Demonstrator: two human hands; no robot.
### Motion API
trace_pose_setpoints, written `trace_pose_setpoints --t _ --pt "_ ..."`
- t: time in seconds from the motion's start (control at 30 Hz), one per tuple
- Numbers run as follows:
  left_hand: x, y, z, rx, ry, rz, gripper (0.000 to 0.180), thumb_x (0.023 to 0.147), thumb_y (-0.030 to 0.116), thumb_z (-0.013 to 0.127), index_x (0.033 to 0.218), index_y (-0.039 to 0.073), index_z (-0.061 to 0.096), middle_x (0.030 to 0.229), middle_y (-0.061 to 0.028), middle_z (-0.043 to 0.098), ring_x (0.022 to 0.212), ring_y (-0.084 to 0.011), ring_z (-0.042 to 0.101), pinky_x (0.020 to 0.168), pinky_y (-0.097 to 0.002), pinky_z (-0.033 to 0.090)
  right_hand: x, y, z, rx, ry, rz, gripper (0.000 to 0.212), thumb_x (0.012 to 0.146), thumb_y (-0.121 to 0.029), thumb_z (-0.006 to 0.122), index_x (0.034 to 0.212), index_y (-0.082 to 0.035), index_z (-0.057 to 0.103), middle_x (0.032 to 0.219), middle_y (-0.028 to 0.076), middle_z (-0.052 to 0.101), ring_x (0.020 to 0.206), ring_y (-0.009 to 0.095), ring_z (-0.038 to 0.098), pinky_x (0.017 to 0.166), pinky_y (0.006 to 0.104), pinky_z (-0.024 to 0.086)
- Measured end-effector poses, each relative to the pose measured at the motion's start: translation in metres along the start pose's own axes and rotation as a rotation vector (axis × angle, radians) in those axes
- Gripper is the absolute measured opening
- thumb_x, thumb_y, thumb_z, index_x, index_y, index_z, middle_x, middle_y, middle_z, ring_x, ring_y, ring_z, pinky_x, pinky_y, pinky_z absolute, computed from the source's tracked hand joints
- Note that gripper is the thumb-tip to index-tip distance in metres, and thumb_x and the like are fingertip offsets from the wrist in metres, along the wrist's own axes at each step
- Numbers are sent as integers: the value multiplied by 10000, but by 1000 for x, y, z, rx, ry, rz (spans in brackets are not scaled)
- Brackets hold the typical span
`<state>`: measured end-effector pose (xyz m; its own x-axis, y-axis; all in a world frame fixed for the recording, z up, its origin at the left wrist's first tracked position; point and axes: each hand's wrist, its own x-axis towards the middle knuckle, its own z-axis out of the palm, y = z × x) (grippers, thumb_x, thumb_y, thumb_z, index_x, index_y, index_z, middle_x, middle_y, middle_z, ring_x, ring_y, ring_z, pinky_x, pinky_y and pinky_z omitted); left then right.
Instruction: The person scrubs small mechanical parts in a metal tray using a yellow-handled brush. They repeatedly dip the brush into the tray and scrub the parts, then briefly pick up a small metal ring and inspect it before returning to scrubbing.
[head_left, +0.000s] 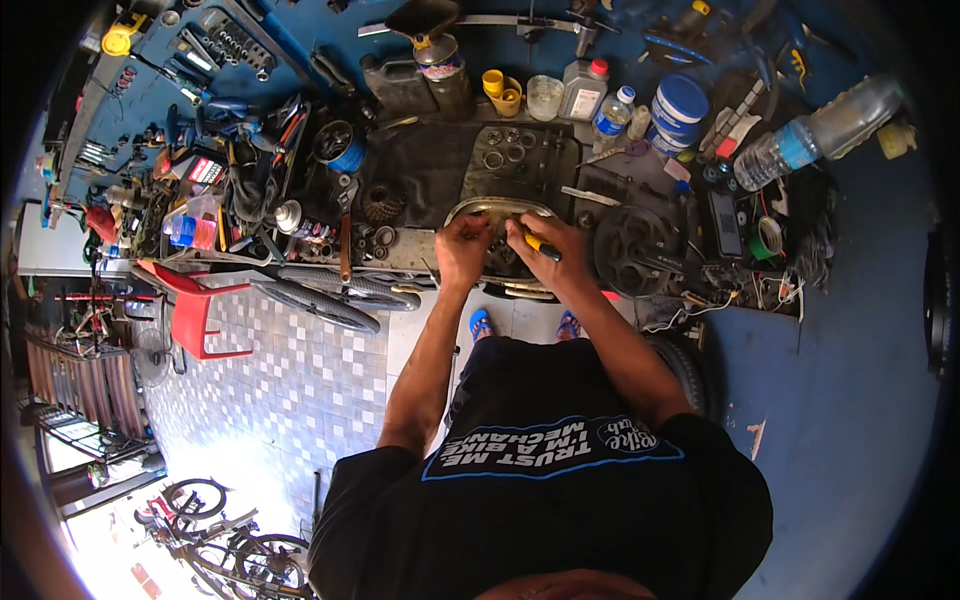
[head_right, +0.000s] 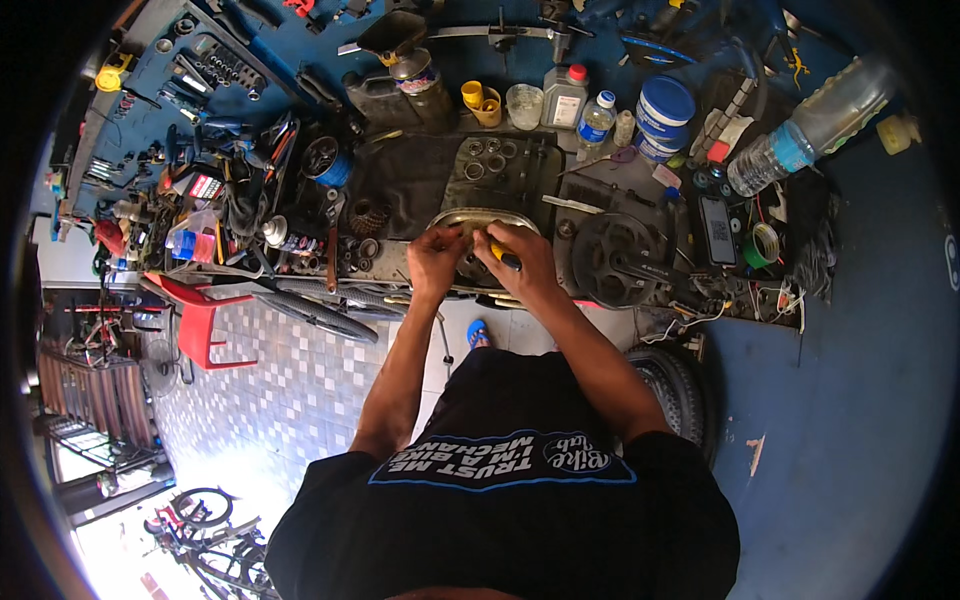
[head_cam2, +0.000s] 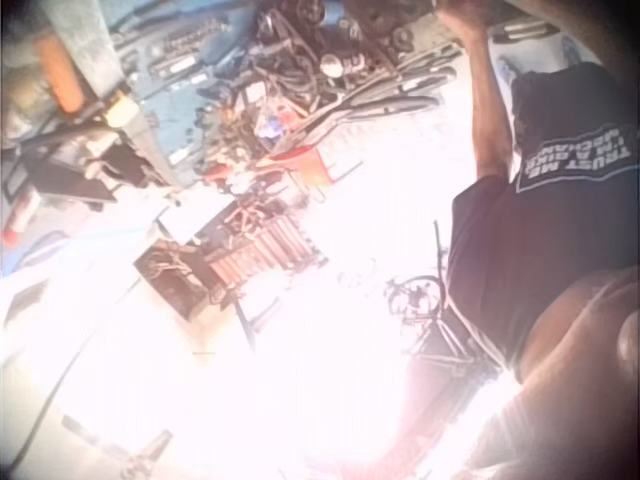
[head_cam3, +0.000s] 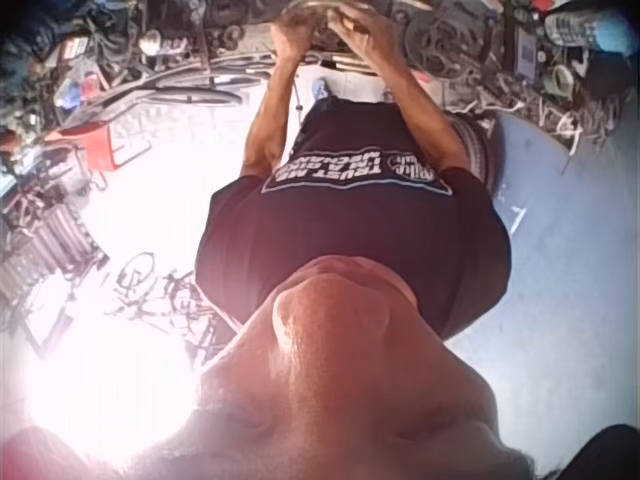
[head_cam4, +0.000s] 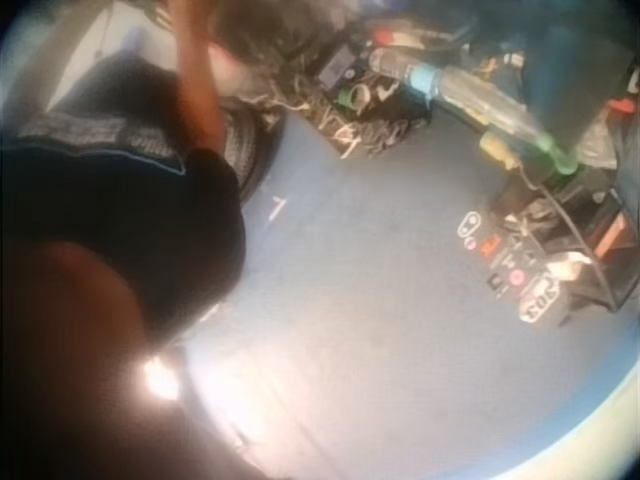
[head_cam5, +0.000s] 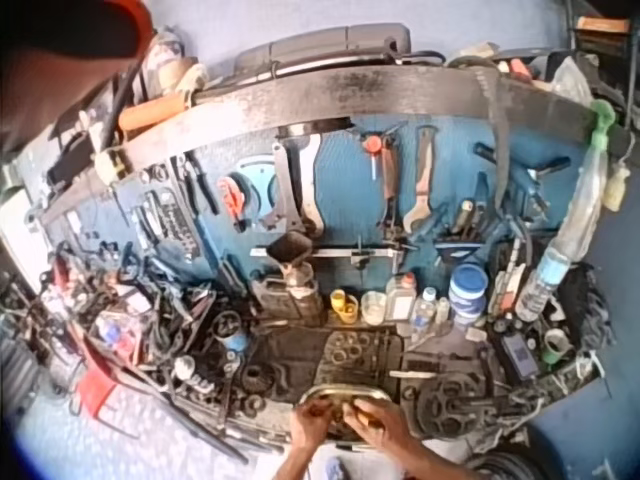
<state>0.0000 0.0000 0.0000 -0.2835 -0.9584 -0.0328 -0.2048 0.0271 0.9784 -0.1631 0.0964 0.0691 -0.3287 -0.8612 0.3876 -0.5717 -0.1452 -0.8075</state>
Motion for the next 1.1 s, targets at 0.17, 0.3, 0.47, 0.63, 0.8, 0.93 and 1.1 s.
trace_pose_setpoints --t 0.17,0.3,0.47,0.63,0.8,0.93,1.1 --pt "7 0 -10 -78 -3 2 170 917 -12 789 1071 -61 738 945 -109 795 823 -110 724 748 -264 598 3 -4 7 132 35 2 223 925 -234 819 930 -45 700 813 151 706 743 337 708 655 394 539" --pt "1 13 -4 -38 12 28 167 913 -12 795 1065 -60 743 950 -119 797 828 -115 726 738 -265 598 5 -1 5 -76 -19 31 228 932 -242 810 916 -46 695 812 157 699 736 341 701 653 401 533" --pt "-1 9 -1 14 61 43 183 879 33 819 1039 -45 774 924 -114 810 810 -117 735 738 -278 579 1 -14 5 11 19 -33 207 942 -232 799 920 -59 686 837 164 703 755 350 708 654 408 534" --pt "3 5 1 -28 46 41 176 878 47 819 1036 -20 784 925 -113 814 812 -126 745 747 -294 582 3 0 4 61 13 15 201 934 -227 805 928 -63 689 838 158 712 780 364 709 671 425 543" --pt "3 12 6 -24 30 66 167 892 19 810 1047 -32 773 940 -114 811 822 -126 744 753 -282 585 -2 19 6 -196 -15 33 164 968 -205 784 991 -52 727 753 145 676 704 195 739 638 342 546" --pt "3 22 5 -312 -38 -96 194 913 -17 783 1098 -48 729 927 -120 794 801 -134 733 727 -271 579 -9 35 4 -141 -98 262 245 978 -309 766 1039 -74 732 819 158 733 761 323 760 647 409 566" --pt "5 18 1 -387 -80 -155 248 929 -18 774 1154 -62 680 940 -125 780 771 -157 730 719 -273 581 -27 56 3 138 -87 153 291 969 -363 768 1031 -82 722 939 177 767 889 385 751 710 463 581"
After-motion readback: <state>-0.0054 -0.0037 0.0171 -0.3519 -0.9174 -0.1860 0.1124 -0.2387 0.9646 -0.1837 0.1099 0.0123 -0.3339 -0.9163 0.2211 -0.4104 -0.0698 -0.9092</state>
